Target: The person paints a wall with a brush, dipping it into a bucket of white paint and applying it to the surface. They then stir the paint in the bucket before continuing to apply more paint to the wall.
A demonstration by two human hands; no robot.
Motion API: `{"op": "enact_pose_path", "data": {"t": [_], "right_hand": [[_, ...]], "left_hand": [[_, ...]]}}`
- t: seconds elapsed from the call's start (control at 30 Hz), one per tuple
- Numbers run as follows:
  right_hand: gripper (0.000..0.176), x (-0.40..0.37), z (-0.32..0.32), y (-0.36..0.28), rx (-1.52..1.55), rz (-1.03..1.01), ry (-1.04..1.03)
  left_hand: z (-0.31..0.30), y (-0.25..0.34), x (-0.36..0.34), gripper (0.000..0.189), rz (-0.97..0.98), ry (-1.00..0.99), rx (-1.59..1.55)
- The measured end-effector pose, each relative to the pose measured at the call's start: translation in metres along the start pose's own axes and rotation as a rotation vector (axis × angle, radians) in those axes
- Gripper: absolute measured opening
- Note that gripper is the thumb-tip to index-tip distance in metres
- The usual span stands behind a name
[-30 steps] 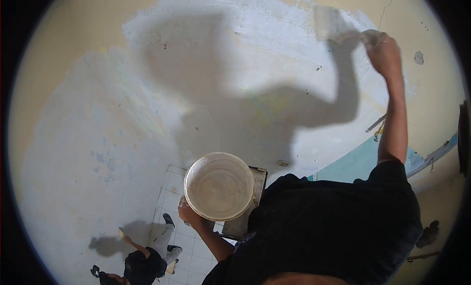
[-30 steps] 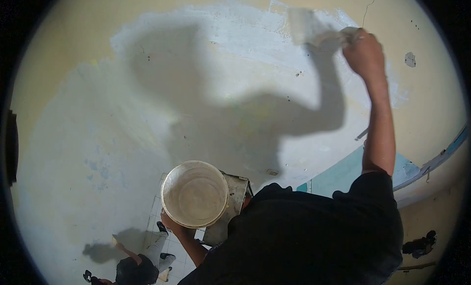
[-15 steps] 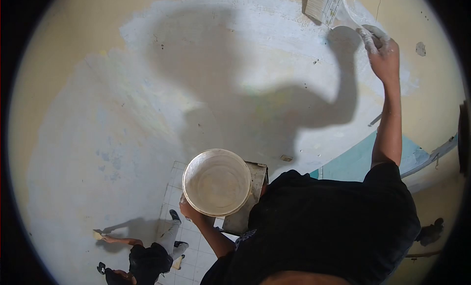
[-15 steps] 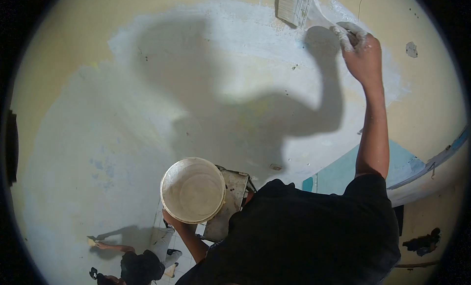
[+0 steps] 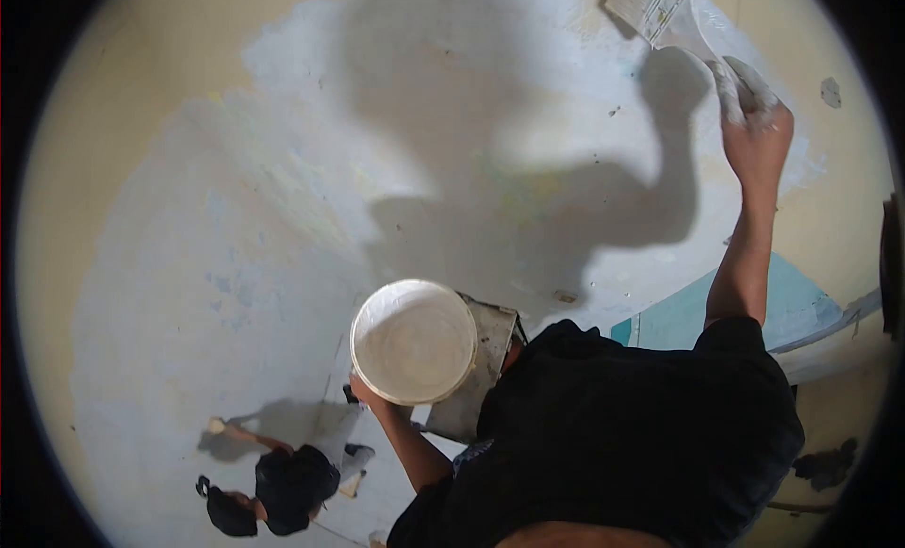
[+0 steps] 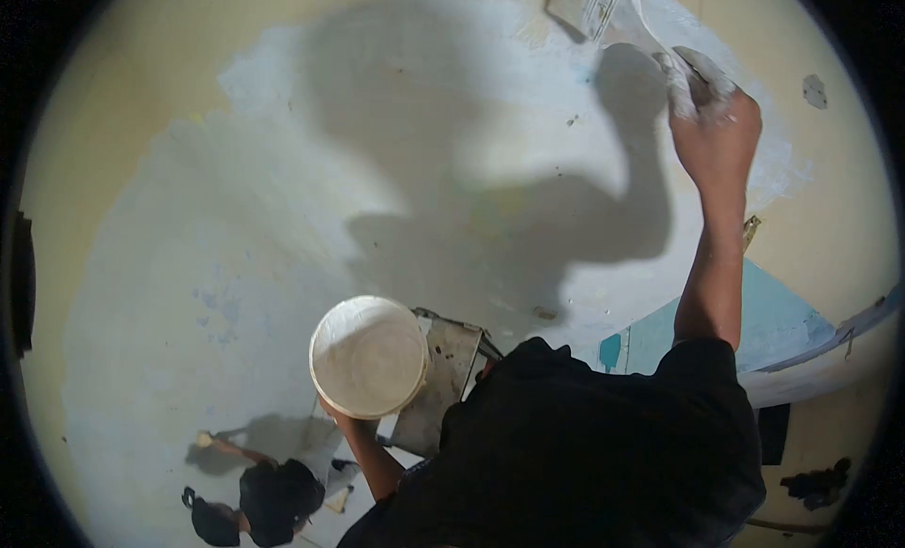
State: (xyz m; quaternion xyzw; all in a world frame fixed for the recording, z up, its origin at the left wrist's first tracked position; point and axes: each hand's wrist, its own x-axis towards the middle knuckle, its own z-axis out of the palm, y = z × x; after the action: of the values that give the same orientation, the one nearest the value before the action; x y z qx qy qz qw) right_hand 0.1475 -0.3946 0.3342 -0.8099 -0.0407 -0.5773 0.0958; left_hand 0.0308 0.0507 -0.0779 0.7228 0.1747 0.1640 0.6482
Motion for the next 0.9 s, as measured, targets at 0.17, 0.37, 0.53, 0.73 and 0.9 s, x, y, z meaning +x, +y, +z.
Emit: {"op": "enact_pose_path", "data": {"t": [0.17, 0.37, 0.53, 0.73, 0.9], "right_hand": [[0.017, -0.036, 0.015, -0.025, 0.666, 0.114, -0.555], [0.016, -0.106, 0.071, -0.1, 0.987, -0.237, -1.042], [0.018, -0.136, 0.109, -0.158, 1.006, -0.765, -1.146], [0.016, -0.175, 0.123, -0.188, 0.82, -0.992, -1.145], [0.013, -0.195, 0.134, -0.202, 0.813, -1.018, -1.22]], "left_hand": [[0.007, 0.031, 0.009, 0.024, 0.206, 0.168, 0.576], [-0.03, -0.057, 0.034, 0.029, 0.139, 0.165, 0.233], [-0.02, 0.042, -0.02, 0.042, -0.169, 0.346, -0.391], [0.016, 0.088, -0.079, 0.042, -0.009, 0.394, -0.103], [0.034, 0.086, -0.086, 0.055, 0.131, 0.432, -0.078]]}}
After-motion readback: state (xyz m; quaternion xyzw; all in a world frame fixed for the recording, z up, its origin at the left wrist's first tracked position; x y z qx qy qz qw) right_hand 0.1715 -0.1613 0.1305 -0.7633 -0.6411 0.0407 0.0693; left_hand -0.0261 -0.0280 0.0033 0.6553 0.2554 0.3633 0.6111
